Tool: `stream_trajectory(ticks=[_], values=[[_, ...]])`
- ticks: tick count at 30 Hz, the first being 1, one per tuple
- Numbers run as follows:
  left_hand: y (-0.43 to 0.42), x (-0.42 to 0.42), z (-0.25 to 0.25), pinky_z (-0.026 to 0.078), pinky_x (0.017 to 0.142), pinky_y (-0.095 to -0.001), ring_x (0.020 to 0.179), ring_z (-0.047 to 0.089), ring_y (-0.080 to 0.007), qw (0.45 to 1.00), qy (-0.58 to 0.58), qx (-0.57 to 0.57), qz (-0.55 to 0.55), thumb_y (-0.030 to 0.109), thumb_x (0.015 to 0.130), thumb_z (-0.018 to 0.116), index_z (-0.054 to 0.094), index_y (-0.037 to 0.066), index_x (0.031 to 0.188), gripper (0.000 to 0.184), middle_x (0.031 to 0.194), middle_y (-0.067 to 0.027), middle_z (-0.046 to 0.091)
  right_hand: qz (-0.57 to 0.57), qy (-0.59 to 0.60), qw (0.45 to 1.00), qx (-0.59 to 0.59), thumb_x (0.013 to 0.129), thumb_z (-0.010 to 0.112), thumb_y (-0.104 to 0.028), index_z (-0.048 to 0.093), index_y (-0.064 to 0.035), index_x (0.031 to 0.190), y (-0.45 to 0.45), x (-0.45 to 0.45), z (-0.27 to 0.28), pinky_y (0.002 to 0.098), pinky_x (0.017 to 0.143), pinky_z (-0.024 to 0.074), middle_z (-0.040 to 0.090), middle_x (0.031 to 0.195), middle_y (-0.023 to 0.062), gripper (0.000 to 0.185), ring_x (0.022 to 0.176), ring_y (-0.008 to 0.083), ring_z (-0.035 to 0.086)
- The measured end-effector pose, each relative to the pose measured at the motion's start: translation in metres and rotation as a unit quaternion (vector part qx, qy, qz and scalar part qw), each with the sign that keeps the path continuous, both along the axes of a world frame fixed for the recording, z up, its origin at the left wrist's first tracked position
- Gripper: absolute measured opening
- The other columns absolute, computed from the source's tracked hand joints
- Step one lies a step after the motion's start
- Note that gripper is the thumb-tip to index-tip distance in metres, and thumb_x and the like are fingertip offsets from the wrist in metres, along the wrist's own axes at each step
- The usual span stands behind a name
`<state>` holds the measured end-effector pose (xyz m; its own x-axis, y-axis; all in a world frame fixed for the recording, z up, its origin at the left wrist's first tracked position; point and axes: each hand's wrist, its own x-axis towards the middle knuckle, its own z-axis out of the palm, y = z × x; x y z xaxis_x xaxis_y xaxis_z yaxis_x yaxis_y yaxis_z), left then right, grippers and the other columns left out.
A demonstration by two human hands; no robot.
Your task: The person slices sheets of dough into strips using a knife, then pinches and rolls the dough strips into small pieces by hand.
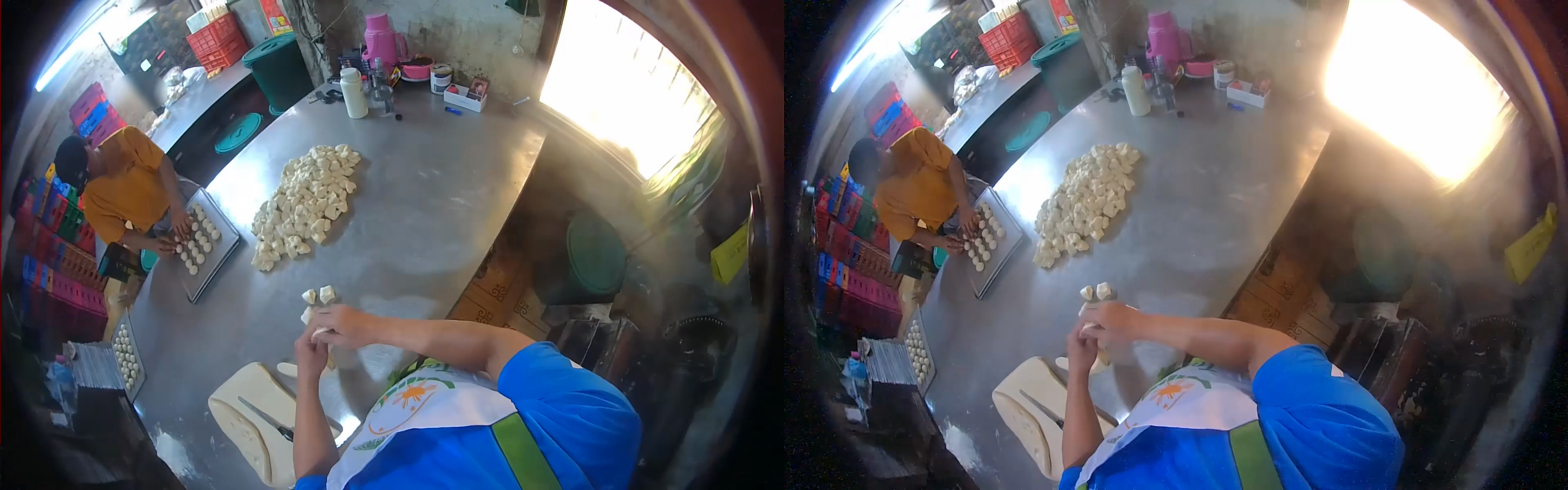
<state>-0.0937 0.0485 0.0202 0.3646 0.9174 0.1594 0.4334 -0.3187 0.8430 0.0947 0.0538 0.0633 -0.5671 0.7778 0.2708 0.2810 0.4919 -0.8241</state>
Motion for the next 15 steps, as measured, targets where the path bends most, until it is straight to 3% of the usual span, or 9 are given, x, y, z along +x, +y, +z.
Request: stream_trajectory(ticks=[3,4,5,7,9,10,12,14,15], values=[[-0.011,0.012,-0.033,0.052,0.081,-0.0348,0.092,0.070,-0.0276,0.978,-0.070,-0.169,0.104,0.003,0.090,0.057,0.064,0.006,0.121,0.032,0.102,-0.0160,0.071,-0.110,0.003,0.989,0.098,0.083,0.070,-0.035,0.060,-0.0068,0.104,0.006,0.001,0.002,0.0470,0.076,0.0494,0.065,0.096,0.0167,0.036,0.093,0.0372,0.064],[-0.024,0.037,0.022,0.052,0.071,-0.0323,0.081,0.069,-0.0171,0.977,0.176,-0.076,0.095,0.005,0.089,0.061,0.065,0.006,0.118,0.029,0.091,-0.0108,0.073,-0.132,-0.092,0.987,0.011,0.083,0.070,-0.035,0.060,-0.0064,0.104,0.013,0.003,-0.004,0.0472,0.076,0.0497,0.065,0.095,0.0172,0.036,0.093,0.0373,0.064],[-0.035,0.034,0.024,0.052,0.071,-0.0323,0.081,0.069,-0.0171,0.977,0.176,-0.077,0.096,0.005,0.089,0.061,0.065,0.006,0.118,0.029,0.091,-0.0108,0.073,-0.151,-0.186,0.968,-0.076,0.083,0.070,-0.035,0.061,-0.0059,0.104,0.020,0.007,-0.011,0.0474,0.077,0.0499,0.065,0.094,0.0177,0.037,0.092,0.0375,0.064],[-0.048,0.026,0.020,0.050,0.064,-0.0341,0.069,0.066,-0.0188,0.997,0.047,-0.019,-0.054,0.006,0.088,0.065,0.065,0.006,0.118,0.030,0.076,-0.0066,0.069,-0.173,-0.190,0.962,-0.089,0.082,0.070,-0.035,0.061,-0.0052,0.104,0.036,0.036,-0.041,0.0474,0.077,0.0502,0.065,0.093,0.0183,0.038,0.091,0.0378,0.065],[-0.049,0.011,0.022,0.048,0.065,-0.0300,0.070,0.061,-0.0153,0.993,0.001,-0.114,0.006,0.006,0.086,0.067,0.062,0.004,0.122,0.036,0.077,-0.0051,0.064,-0.181,-0.193,0.958,-0.111,0.082,0.070,-0.035,0.061,-0.0044,0.103,0.026,0.038,-0.054,0.0474,0.077,0.0504,0.066,0.093,0.0189,0.039,0.089,0.0380,0.065],[-0.042,0.009,0.024,0.046,0.065,-0.0260,0.070,0.055,-0.0118,0.977,-0.052,-0.197,0.064,0.006,0.085,0.069,0.059,0.002,0.127,0.043,0.078,-0.0036,0.059,-0.163,-0.159,0.974,0.009,0.081,0.070,-0.035,0.061,-0.0042,0.104,0.023,0.035,-0.055,0.0473,0.076,0.0507,0.066,0.093,0.0186,0.039,0.089,0.0382,0.065],[-0.043,0.009,0.028,0.048,0.071,-0.0257,0.078,0.057,-0.0116,0.985,0.059,-0.141,0.083,0.001,0.084,0.066,0.060,0.000,0.125,0.041,0.091,-0.0048,0.062,-0.148,-0.119,0.975,0.117,0.081,0.070,-0.035,0.061,-0.0039,0.104,0.004,0.023,-0.043,0.0471,0.076,0.0510,0.066,0.093,0.0184,0.039,0.088,0.0383,0.066],[-0.035,0.025,0.021,0.050,0.073,-0.0271,0.080,0.059,-0.0133,0.988,-0.068,0.097,0.099,-0.003,0.084,0.063,0.061,-0.001,0.122,0.038,0.088,-0.0049,0.062,0.018,-0.118,0.992,-0.040,0.082,0.070,-0.035,0.061,-0.0044,0.104,0.000,0.009,0.004,0.0460,0.078,0.0509,0.065,0.092,0.0159,0.039,0.091,0.0374,0.065],[-0.028,0.012,-0.001,0.050,0.073,-0.0271,0.080,0.059,-0.0133,0.988,-0.069,0.090,0.102,-0.003,0.084,0.063,0.061,-0.001,0.122,0.038,0.088,-0.0049,0.062,0.021,-0.120,0.991,-0.047,0.082,0.070,-0.035,0.061,-0.0044,0.104,0.002,0.001,-0.004,0.0460,0.078,0.0509,0.065,0.092,0.0159,0.039,0.091,0.0374,0.065]])
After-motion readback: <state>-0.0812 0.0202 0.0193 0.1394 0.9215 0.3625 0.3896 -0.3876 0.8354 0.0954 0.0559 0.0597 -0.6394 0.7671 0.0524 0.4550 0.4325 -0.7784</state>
